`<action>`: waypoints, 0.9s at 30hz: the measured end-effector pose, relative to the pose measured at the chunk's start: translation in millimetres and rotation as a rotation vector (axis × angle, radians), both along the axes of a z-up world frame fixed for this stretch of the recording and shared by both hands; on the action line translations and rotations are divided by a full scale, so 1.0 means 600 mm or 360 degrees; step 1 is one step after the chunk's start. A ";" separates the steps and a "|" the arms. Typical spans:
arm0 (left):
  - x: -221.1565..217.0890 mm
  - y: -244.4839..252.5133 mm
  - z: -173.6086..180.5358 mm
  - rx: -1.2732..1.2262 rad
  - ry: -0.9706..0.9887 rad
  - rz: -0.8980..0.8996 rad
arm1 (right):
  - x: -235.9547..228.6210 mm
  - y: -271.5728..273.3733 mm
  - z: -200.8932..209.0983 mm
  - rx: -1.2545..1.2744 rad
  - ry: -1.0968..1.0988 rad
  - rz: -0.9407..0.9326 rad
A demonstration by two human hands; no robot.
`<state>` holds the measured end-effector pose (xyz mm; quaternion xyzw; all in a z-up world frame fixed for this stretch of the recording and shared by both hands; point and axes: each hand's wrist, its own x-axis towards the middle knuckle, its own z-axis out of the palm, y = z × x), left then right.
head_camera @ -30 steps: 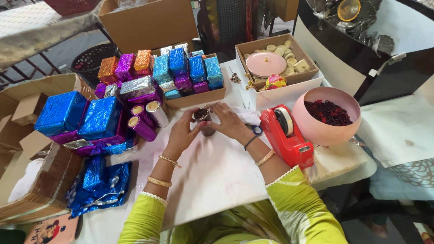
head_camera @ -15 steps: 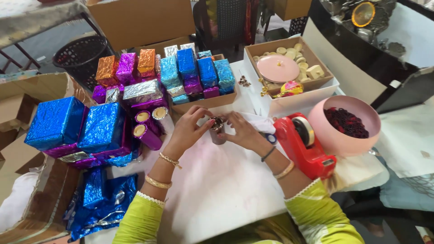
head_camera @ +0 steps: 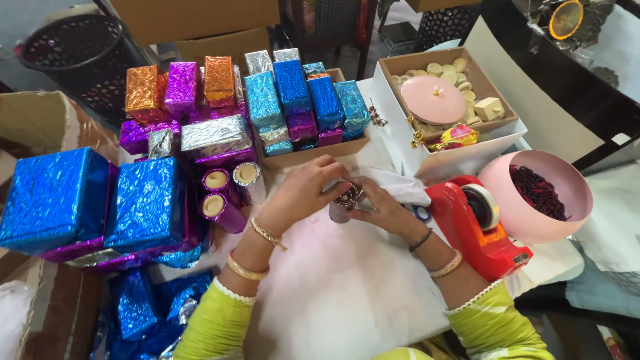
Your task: The recorder wraps small cylindrical items in foil and colored decorative paper on a crowded workspace table.
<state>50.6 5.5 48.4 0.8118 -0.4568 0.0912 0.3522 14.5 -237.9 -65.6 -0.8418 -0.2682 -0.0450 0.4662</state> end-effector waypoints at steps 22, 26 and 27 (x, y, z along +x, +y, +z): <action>-0.150 0.002 0.079 0.0014 -0.0468 0.0098 | 0.011 -0.015 -0.031 0.0156 0.0049 0.0077; -0.260 0.091 0.120 -0.0288 -0.0480 -0.0214 | 0.011 -0.011 -0.015 -0.0026 -0.0119 0.0066; -0.299 0.091 0.136 -0.0292 -0.0471 -0.0225 | 0.013 -0.010 -0.016 -0.0060 -0.0220 0.0111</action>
